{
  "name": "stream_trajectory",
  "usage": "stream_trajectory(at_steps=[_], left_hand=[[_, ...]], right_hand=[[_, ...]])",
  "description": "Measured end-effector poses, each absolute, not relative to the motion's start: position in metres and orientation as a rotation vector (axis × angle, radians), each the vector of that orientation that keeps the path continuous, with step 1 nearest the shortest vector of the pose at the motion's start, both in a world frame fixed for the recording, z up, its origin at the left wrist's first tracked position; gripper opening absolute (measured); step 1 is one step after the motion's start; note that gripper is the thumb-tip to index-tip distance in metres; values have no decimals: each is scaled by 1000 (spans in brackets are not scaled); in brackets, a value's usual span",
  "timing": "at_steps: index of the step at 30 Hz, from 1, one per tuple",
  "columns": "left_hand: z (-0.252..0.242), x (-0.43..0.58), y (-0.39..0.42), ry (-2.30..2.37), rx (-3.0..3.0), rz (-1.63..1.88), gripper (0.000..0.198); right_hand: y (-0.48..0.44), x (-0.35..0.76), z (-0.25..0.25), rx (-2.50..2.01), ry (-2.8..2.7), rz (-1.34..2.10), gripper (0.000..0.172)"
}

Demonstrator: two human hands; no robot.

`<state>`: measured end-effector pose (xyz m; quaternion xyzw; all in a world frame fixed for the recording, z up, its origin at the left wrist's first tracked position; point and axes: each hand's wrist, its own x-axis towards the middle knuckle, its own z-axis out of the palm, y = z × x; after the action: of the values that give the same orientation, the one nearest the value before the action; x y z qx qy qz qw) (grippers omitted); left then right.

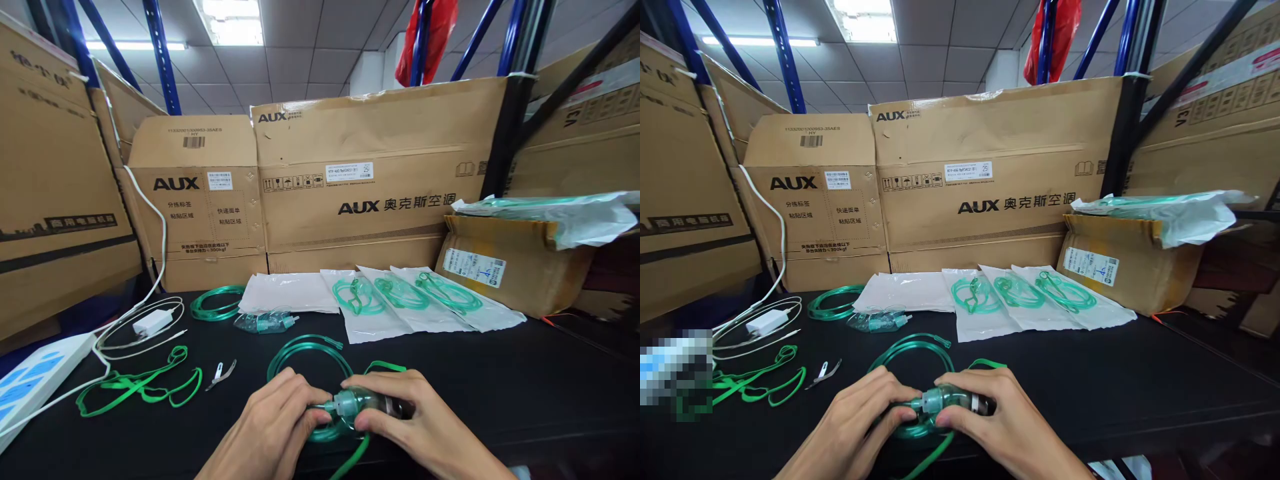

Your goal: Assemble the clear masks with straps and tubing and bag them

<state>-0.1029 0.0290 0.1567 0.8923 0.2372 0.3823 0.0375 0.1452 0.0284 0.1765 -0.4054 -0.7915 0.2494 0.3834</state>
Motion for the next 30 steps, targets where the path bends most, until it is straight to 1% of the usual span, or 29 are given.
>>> stream_trajectory(at_steps=[5,13,17,20,23,30], left_hand=[[155,-101,31,762,2744,1237,16],[157,-102,30,776,2763,1222,18],[160,-103,29,730,2721,1210,21],[160,-104,29,746,2696,1215,18],[157,-104,29,784,2722,1225,18],[154,-103,31,790,2810,1283,18]], right_hand=[[24,146,178,-1129,-2022,592,22],[24,147,178,-1118,-2049,557,25],[23,148,179,-1104,-2083,589,22],[23,149,179,-1097,-2083,599,20],[23,148,176,-1114,-2065,567,21],[25,147,171,-1174,-2033,501,29]])
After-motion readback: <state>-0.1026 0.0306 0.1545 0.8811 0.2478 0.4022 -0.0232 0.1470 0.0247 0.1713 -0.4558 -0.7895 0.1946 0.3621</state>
